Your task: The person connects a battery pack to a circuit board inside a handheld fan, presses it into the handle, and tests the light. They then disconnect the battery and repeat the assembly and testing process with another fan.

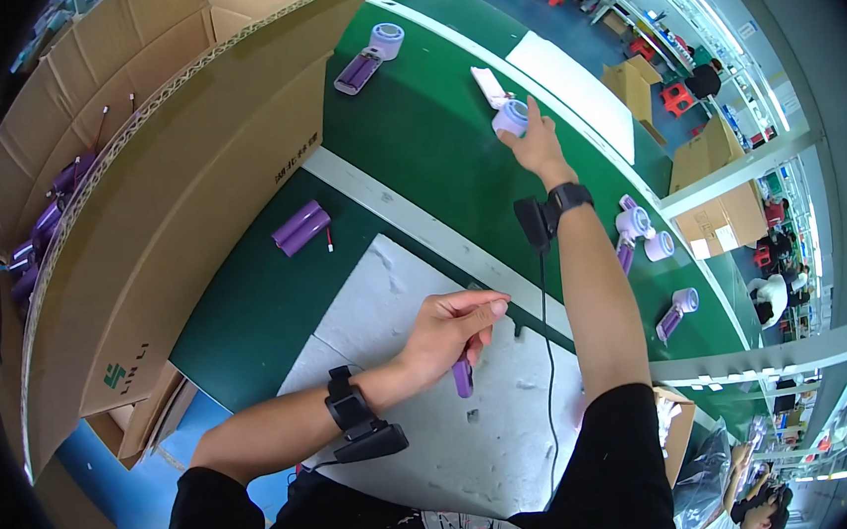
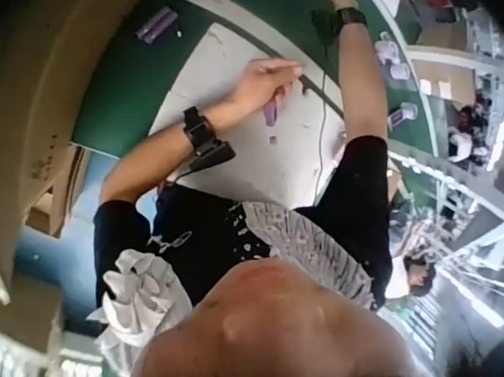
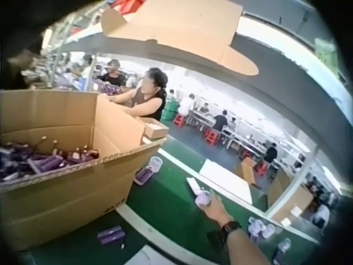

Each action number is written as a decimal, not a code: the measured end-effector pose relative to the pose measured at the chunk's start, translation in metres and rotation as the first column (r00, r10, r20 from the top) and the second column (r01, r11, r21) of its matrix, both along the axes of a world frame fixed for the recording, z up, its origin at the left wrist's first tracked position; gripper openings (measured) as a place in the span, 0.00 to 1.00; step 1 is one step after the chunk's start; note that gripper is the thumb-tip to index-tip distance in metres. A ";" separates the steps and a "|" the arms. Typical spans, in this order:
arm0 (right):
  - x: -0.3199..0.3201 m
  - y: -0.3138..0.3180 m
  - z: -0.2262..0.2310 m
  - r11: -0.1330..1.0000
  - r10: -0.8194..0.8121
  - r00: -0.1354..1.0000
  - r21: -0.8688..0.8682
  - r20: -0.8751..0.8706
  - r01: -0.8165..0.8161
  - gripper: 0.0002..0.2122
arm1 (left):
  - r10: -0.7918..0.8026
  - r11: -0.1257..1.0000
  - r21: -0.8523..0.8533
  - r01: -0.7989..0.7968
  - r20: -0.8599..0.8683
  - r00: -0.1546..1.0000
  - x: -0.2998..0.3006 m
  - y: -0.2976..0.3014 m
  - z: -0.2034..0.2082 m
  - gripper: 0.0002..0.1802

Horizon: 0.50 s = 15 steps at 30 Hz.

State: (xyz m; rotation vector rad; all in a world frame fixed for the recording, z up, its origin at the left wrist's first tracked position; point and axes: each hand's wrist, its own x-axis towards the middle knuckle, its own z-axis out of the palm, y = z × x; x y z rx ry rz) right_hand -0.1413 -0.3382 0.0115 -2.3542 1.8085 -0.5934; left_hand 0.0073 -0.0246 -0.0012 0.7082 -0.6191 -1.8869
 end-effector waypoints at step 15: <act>-0.035 0.219 0.144 0.834 0.022 0.881 0.477 0.473 -0.277 0.31 | 0.077 0.961 0.268 -0.062 -0.046 0.996 0.011 -0.022 -0.006 0.16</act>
